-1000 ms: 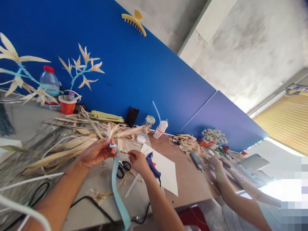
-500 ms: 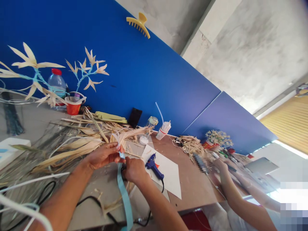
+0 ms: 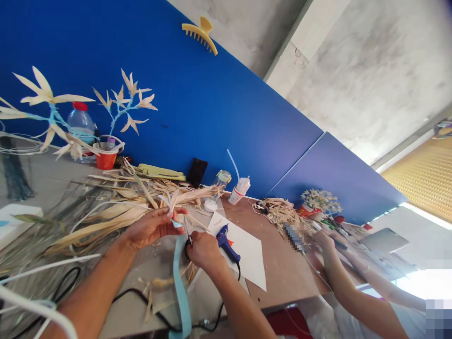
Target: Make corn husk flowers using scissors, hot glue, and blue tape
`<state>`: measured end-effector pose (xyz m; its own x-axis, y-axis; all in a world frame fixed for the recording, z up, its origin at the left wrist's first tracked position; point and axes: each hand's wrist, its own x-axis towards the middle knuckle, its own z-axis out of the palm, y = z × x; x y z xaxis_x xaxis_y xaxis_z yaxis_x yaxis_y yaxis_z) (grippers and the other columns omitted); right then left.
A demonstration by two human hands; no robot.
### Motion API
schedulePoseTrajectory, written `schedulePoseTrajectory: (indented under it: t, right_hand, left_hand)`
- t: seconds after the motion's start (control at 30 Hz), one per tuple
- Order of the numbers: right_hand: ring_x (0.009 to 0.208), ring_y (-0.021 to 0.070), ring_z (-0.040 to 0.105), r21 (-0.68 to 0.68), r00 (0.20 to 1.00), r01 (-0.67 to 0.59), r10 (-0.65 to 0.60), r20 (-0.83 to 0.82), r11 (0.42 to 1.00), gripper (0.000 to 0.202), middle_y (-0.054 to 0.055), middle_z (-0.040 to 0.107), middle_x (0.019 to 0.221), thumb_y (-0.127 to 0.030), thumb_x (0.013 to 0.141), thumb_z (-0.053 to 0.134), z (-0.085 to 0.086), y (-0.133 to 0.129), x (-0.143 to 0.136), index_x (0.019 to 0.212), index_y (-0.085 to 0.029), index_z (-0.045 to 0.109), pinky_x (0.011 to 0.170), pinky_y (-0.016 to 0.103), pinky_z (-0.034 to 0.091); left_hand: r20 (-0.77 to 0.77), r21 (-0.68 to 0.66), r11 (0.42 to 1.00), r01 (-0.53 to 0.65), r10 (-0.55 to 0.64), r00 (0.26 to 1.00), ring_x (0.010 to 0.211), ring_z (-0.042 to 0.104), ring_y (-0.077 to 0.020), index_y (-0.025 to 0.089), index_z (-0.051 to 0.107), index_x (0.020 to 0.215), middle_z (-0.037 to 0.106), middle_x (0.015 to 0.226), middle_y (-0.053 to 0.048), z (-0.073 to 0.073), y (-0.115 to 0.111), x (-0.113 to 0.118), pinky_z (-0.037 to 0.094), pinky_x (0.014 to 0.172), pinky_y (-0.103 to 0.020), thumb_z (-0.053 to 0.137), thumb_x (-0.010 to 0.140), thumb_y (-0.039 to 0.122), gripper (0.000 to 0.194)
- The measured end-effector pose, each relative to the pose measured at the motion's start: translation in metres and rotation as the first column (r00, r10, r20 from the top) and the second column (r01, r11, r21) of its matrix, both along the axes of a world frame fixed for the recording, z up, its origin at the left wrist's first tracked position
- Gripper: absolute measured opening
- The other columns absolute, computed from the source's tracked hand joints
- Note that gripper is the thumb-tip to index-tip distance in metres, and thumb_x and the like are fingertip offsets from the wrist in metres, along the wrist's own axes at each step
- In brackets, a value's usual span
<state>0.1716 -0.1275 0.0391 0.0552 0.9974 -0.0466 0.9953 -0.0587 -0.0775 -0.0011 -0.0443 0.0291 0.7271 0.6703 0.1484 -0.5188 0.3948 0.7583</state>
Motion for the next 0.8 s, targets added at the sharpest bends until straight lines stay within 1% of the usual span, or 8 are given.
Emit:
schedulePoseTrajectory:
  t: [0.1,0.17,0.27,0.33,0.43,0.57,0.67,0.8]
  right_hand:
    - [0.075,0.0228,0.066,0.015,0.958,0.062,-0.056,-0.282,0.998,0.028,0.011,0.072,0.083,-0.019,0.074,0.053,0.0,-0.001,0.012,0.097,-0.016,0.069,0.065,0.03,0.045]
    - [0.069,0.0174,0.061,0.016,0.831,0.09,-0.067,-0.552,0.996,0.031,0.006,0.07,0.077,-0.019,0.074,0.055,-0.001,-0.001,0.021,0.102,-0.017,0.068,0.063,0.027,0.042]
    - [0.058,0.0122,0.049,-0.023,0.429,0.149,-0.085,-0.899,0.989,0.04,0.002,0.062,0.071,-0.029,0.073,0.06,-0.001,-0.006,0.037,0.11,-0.015,0.064,0.055,0.023,0.035]
    - [0.054,0.0103,0.042,-0.027,0.12,0.159,-0.046,-0.992,0.987,0.048,0.002,0.059,0.07,-0.042,0.071,0.063,0.004,-0.013,0.047,0.111,-0.014,0.064,0.05,0.023,0.029]
    - [0.058,0.0123,0.042,0.009,-0.138,0.097,0.023,-0.99,0.995,0.059,0.006,0.058,0.075,-0.059,0.066,0.064,0.014,-0.031,0.056,0.107,-0.016,0.066,0.05,0.024,0.028]
    - [0.063,0.0159,0.048,-0.05,-0.194,-0.098,-0.068,-0.979,0.994,0.064,0.007,0.059,0.074,-0.065,0.062,0.067,0.017,-0.057,0.052,0.104,-0.017,0.067,0.052,0.024,0.029]
    - [0.061,0.0143,0.047,-0.08,-0.162,-0.233,-0.12,-0.98,0.969,0.061,0.006,0.061,0.072,-0.062,0.063,0.071,0.01,-0.068,0.041,0.104,-0.017,0.069,0.054,0.025,0.029]
    - [0.057,0.0125,0.042,-0.113,-0.112,-0.281,-0.149,-0.982,0.953,0.06,0.004,0.059,0.068,-0.063,0.062,0.072,0.004,-0.069,0.028,0.101,-0.017,0.071,0.052,0.025,0.024]
  left_hand:
    - [0.056,0.013,1.0,-0.011,0.01,0.998,0.084,0.07,-0.0251,0.012,0.068,0.074,0.069,0.112,-0.014,0.001,0.0,-0.001,0.053,0.087,-0.042,0.066,0.08,0.024,0.015]
    - [0.092,0.035,0.999,-0.003,0.0,0.996,0.091,0.069,-0.027,0.012,0.068,0.075,0.072,0.1,-0.015,0.001,0.0,0.0,0.051,0.091,-0.044,0.065,0.082,0.026,0.016]
    - [0.088,0.065,0.998,-0.015,0.009,0.996,0.099,0.066,-0.0268,0.012,0.068,0.077,0.073,0.093,-0.015,0.001,0.0,0.001,0.047,0.097,-0.046,0.062,0.084,0.024,0.015]
    - [0.074,0.067,0.998,-0.018,0.013,0.997,0.099,0.066,-0.0267,0.012,0.068,0.077,0.074,0.094,-0.015,0.001,-0.001,0.002,0.046,0.098,-0.046,0.062,0.084,0.024,0.015]
    - [0.067,0.058,0.998,-0.019,0.015,0.998,0.101,0.066,-0.0282,0.012,0.068,0.077,0.074,0.095,-0.016,0.001,-0.001,0.003,0.043,0.101,-0.048,0.062,0.084,0.025,0.015]
    - [0.05,0.044,0.999,-0.025,0.022,0.998,0.106,0.064,-0.0293,0.013,0.067,0.076,0.074,0.099,-0.016,0.002,-0.002,0.004,0.039,0.104,-0.048,0.062,0.084,0.025,0.015]
    - [0.056,0.048,0.998,-0.028,0.025,0.998,0.108,0.063,-0.0292,0.013,0.068,0.078,0.073,0.101,-0.016,0.002,-0.001,0.005,0.039,0.105,-0.048,0.063,0.083,0.025,0.014]
    - [0.056,0.036,0.999,-0.036,0.034,0.998,0.107,0.064,-0.0287,0.013,0.068,0.077,0.074,0.101,-0.015,0.002,-0.002,0.006,0.039,0.104,-0.048,0.062,0.084,0.025,0.014]
